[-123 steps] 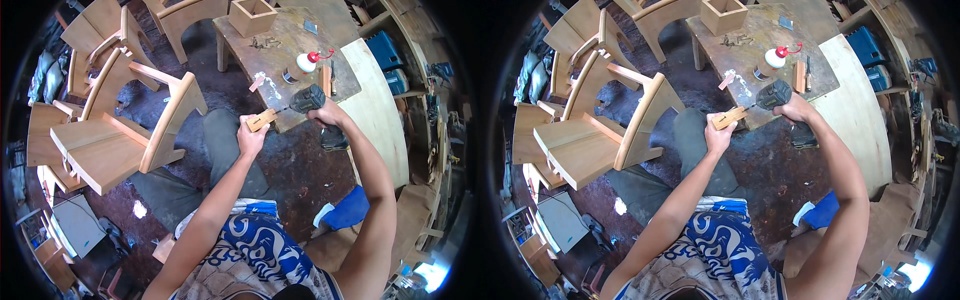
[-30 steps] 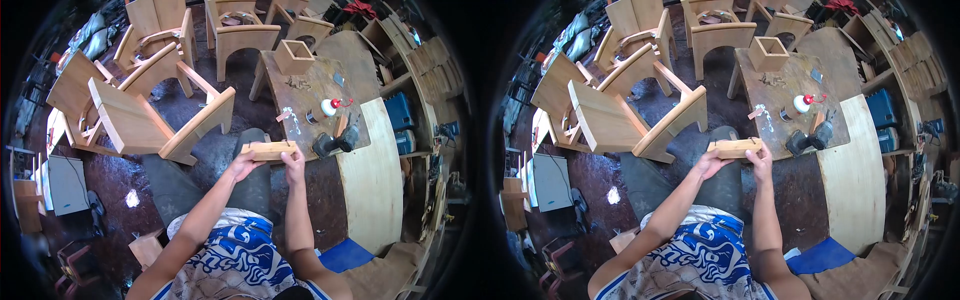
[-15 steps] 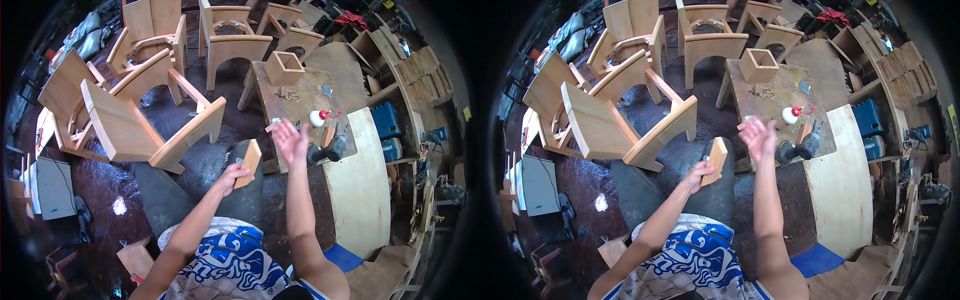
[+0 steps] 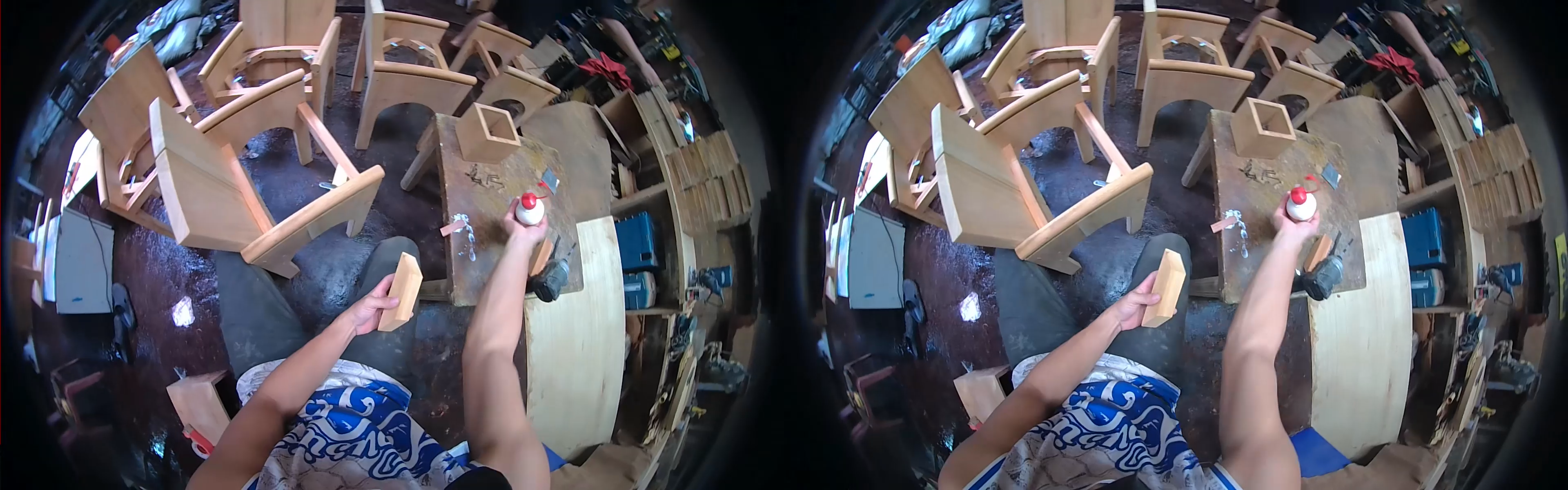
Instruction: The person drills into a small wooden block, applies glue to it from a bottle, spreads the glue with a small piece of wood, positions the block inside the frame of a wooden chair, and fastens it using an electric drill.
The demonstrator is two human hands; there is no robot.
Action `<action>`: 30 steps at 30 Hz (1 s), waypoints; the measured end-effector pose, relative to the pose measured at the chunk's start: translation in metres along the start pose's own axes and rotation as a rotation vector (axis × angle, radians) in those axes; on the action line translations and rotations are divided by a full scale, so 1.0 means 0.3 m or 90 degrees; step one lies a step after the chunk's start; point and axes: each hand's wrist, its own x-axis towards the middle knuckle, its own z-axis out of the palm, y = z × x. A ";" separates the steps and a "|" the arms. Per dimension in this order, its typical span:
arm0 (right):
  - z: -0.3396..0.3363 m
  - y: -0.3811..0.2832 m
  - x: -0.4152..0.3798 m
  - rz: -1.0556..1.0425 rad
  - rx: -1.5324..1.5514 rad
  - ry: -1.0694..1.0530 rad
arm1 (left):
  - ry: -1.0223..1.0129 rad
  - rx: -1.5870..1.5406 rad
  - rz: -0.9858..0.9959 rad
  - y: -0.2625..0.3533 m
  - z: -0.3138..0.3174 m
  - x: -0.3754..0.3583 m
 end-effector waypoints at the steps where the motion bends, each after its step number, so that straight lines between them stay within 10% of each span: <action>1: 0.021 0.013 -0.099 0.008 -0.055 -0.081 | -0.015 -0.001 -0.006 0.011 -0.009 -0.007; 8: 0.230 -0.187 -0.832 -0.230 -0.336 -0.565 | 0.071 -0.021 -0.088 -0.015 -0.103 -0.030; 15: 0.319 -0.214 -1.360 -1.094 -0.060 -0.670 | 0.019 -0.033 -0.091 -0.053 -0.114 -0.005; 18: -0.037 -0.110 -1.109 -0.640 -0.466 -0.576 | -0.001 -0.003 -0.079 -0.039 -0.102 -0.014; 20: -0.073 0.051 -1.045 -0.201 -0.407 -0.478 | -0.012 0.019 -0.076 -0.033 -0.084 -0.063; 30: -0.150 0.088 -1.081 -0.039 -0.439 -0.501 | -0.140 -0.013 -0.092 0.059 -0.021 -0.168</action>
